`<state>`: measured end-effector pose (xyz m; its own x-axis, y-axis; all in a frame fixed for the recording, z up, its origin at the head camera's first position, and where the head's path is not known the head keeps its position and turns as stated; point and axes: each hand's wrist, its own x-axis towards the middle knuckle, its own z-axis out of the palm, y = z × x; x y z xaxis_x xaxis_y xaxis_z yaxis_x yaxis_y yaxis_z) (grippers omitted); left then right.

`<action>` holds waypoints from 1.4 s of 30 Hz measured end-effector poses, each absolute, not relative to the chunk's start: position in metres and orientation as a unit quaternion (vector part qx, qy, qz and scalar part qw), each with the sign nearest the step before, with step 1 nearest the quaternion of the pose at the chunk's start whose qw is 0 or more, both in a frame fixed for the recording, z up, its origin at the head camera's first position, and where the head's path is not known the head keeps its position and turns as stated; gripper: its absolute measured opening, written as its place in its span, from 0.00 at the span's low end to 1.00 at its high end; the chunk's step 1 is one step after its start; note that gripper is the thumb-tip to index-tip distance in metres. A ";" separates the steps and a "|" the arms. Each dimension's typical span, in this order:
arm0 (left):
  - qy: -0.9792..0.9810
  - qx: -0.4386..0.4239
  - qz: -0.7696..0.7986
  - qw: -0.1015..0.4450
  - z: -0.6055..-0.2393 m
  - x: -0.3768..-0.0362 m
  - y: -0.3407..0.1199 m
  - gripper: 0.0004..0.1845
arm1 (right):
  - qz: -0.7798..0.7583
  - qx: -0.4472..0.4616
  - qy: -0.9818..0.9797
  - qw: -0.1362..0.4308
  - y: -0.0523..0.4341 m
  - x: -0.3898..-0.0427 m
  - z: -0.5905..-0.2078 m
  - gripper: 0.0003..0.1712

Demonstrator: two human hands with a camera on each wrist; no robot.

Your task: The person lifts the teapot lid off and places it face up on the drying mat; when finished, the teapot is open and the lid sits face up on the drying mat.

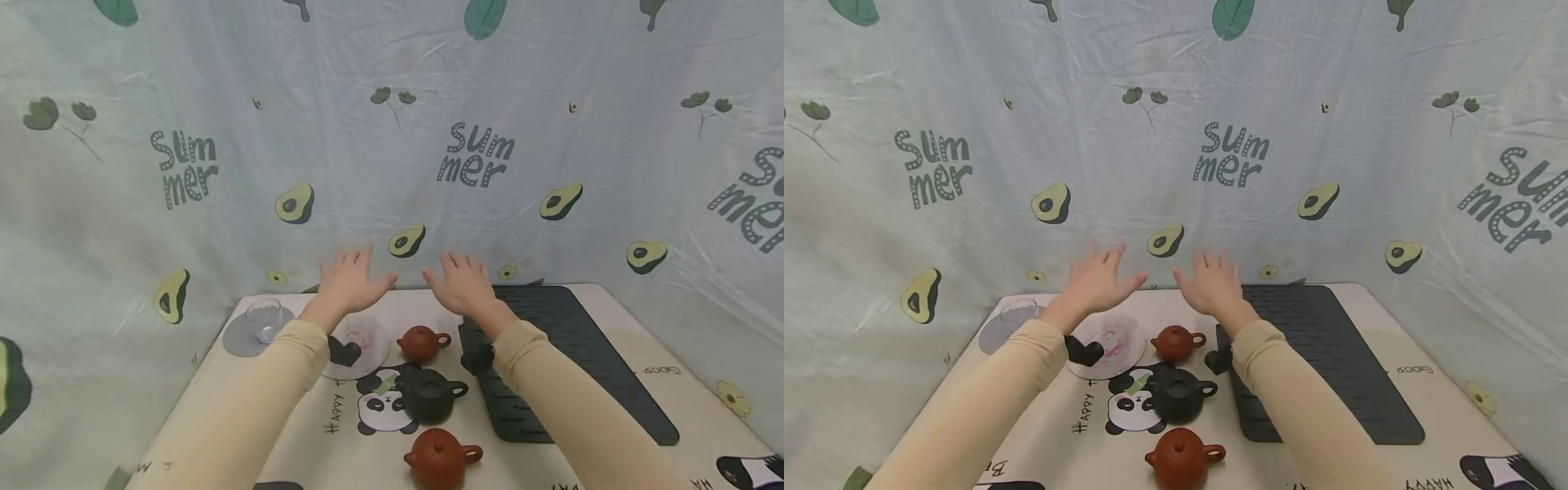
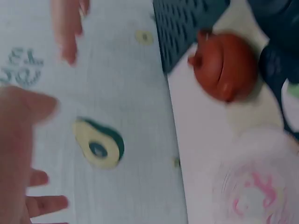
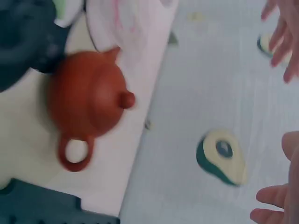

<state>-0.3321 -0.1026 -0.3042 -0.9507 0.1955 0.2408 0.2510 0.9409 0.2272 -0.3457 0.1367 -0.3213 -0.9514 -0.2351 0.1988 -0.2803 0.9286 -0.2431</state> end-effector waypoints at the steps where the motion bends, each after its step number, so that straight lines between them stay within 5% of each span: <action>1: -0.977 -0.125 -0.130 0.115 -0.305 -0.325 -0.102 0.48 | 0.138 0.149 -0.975 0.094 0.140 -0.342 -0.325 0.44; 9: -0.933 -0.173 -0.305 0.084 -0.345 -0.237 -0.109 0.22 | 0.253 0.241 -0.933 0.082 0.158 -0.277 -0.371 0.37; 14: -0.873 -0.169 -0.455 0.050 -0.390 -0.188 -0.121 0.18 | 0.319 0.284 -0.904 0.029 0.171 -0.232 -0.390 0.19; 18: -0.840 -0.139 -0.524 0.011 -0.419 -0.165 -0.116 0.17 | 0.346 0.304 -0.887 -0.011 0.181 -0.207 -0.404 0.13; 33: -0.785 -0.240 -0.568 -0.058 -0.476 -0.174 -0.079 0.15 | 0.355 0.319 -0.878 -0.024 0.160 -0.190 -0.436 0.21; 42: -0.810 -0.263 -0.517 -0.084 -0.475 -0.170 -0.086 0.18 | 0.389 0.335 -0.857 -0.049 0.156 -0.183 -0.444 0.19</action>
<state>-0.1696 -0.0857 -0.4748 -0.8475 0.5131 0.1358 0.3396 0.3277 0.8816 -0.1825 0.1558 -0.4437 -0.7710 -0.6121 0.1758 -0.5350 0.4728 -0.7001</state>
